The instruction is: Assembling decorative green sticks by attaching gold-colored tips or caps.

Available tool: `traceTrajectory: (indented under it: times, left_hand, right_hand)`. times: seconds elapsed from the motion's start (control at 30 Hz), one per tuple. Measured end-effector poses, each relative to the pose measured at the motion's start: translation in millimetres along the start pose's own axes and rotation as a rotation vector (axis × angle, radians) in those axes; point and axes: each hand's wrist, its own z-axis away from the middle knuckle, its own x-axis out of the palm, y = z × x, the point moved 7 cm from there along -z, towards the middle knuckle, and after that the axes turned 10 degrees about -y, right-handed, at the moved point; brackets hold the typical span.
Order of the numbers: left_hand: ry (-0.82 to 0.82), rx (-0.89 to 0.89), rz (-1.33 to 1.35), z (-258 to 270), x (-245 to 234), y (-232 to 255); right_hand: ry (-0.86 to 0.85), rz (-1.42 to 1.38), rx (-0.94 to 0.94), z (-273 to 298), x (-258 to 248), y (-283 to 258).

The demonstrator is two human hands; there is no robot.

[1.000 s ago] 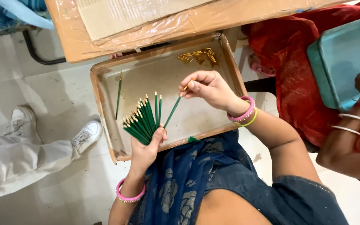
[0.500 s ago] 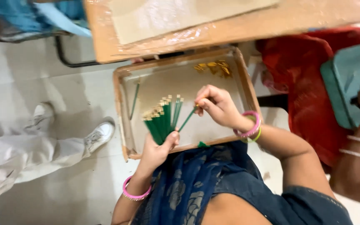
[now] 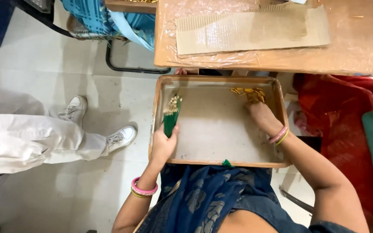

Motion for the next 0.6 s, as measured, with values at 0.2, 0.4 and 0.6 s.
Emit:
traceTrajectory:
  times: [0.2,0.4,0.6]
  left_hand:
    - [-0.250,-0.196,0.851,5.2,62.0,-28.4]
    - [-0.318,-0.226,0.746,6.8,67.8,-6.6]
    - [-0.338,-0.212,0.787,9.8,69.4,-0.4]
  right_hand:
    - [0.032,0.062,-0.108,9.5,0.7,-10.6]
    - [0.163,0.029,0.014,-16.0,13.3,38.3]
    - [0.285,-0.025,0.013,-6.2,-13.2,33.2]
